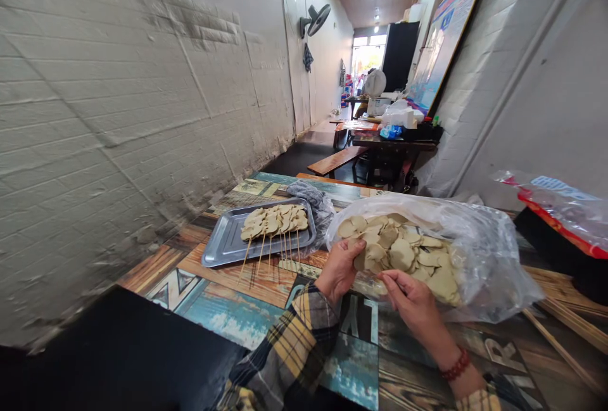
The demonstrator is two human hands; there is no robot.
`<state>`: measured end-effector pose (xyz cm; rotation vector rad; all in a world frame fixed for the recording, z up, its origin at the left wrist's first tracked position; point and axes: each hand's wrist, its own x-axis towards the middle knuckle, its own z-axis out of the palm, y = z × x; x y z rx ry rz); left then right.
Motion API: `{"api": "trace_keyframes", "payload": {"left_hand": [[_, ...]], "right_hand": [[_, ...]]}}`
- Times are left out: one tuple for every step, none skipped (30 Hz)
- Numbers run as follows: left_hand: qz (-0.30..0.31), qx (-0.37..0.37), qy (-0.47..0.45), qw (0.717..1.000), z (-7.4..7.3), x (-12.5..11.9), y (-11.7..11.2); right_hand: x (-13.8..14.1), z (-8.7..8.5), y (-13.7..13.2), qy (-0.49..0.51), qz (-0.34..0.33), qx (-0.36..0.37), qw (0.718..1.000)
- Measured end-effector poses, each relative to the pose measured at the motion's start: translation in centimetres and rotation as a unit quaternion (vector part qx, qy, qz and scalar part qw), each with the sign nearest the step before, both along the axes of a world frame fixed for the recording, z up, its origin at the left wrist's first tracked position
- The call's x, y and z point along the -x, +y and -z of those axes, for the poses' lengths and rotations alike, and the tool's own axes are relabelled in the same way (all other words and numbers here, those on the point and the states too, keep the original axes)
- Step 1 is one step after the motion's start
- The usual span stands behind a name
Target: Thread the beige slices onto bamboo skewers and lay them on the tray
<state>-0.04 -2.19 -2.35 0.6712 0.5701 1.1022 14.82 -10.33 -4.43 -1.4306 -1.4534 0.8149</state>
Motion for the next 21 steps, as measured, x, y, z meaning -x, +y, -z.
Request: {"api": "trace_keyframes", "payload": {"left_hand": [[0.003, -0.001, 0.0, 1.0, 0.0, 0.0, -0.1], [0.007, -0.002, -0.001, 1.0, 0.0, -0.1, -0.2], [0.012, -0.003, -0.002, 1.0, -0.1, -0.1, -0.4], [0.017, -0.002, -0.003, 1.0, -0.2, -0.1, -0.5], [0.022, 0.0, -0.003, 1.0, -0.4, -0.1, -0.6], [0.025, 0.004, -0.005, 1.0, -0.5, -0.1, -0.6], [0.023, 0.01, -0.009, 1.0, -0.6, 0.0, -0.6], [0.017, 0.016, -0.015, 1.0, -0.7, 0.1, -0.5], [0.007, 0.021, -0.022, 1.0, -0.8, 0.2, -0.4], [-0.006, 0.026, -0.027, 0.999, -0.8, 0.4, -0.2], [-0.02, 0.03, -0.03, 0.999, -0.8, 0.6, 0.1], [-0.033, 0.031, -0.032, 0.998, -0.8, 0.8, 0.4], [-0.045, 0.031, -0.032, 0.998, -0.8, 1.1, 0.7], [-0.057, 0.028, -0.032, 0.997, -0.8, 1.3, 0.9], [-0.066, 0.023, -0.03, 0.997, -0.8, 1.5, 1.1], [-0.07, 0.017, -0.028, 0.997, -0.8, 1.7, 1.3], [-0.071, 0.013, -0.024, 0.997, -0.8, 1.9, 1.4], [-0.068, 0.011, -0.019, 0.997, -0.8, 2.0, 1.4], [-0.066, 0.011, -0.014, 0.998, -0.8, 2.1, 1.5], [-0.065, 0.013, -0.009, 0.998, -0.8, 2.2, 1.5], [-0.068, 0.015, -0.006, 0.998, -0.8, 2.3, 1.6]], "right_hand": [[0.0, 0.0, 0.0, 0.004, 0.001, 0.0, 1.0], [0.0, 0.0, 0.0, 0.007, 0.002, -0.001, 1.0], [0.0, 0.0, 0.1, 0.011, 0.003, -0.001, 1.0], [-0.1, 0.0, 0.1, 0.016, 0.003, -0.002, 1.0], [-0.1, 0.0, 0.1, 0.022, 0.003, -0.001, 1.0], [-0.2, 0.0, 0.1, 0.031, 0.001, 0.0, 1.0], [-0.2, 0.0, 0.1, 0.039, -0.002, 0.003, 0.999], [-0.3, -0.1, 0.1, 0.049, -0.005, 0.008, 0.999], [-0.3, -0.1, 0.0, 0.057, -0.008, 0.016, 0.998], [-0.3, -0.2, 0.0, 0.065, -0.01, 0.024, 0.998], [-0.3, -0.3, -0.1, 0.072, -0.014, 0.032, 0.997], [-0.3, -0.4, -0.1, 0.076, -0.018, 0.04, 0.996], [-0.3, -0.5, -0.2, 0.08, -0.02, 0.045, 0.996], [-0.3, -0.5, -0.2, 0.081, -0.024, 0.049, 0.995], [-0.3, -0.5, -0.2, 0.08, -0.028, 0.051, 0.995], [-0.2, -0.5, -0.2, 0.077, -0.031, 0.052, 0.995], [-0.3, -0.4, -0.2, 0.074, -0.035, 0.054, 0.995], [-0.3, -0.4, -0.2, 0.071, -0.04, 0.056, 0.995], [-0.3, -0.3, -0.2, 0.068, -0.046, 0.059, 0.995], [-0.3, -0.2, -0.2, 0.067, -0.053, 0.061, 0.995], [-0.4, -0.1, -0.2, 0.066, -0.061, 0.062, 0.994]]}}
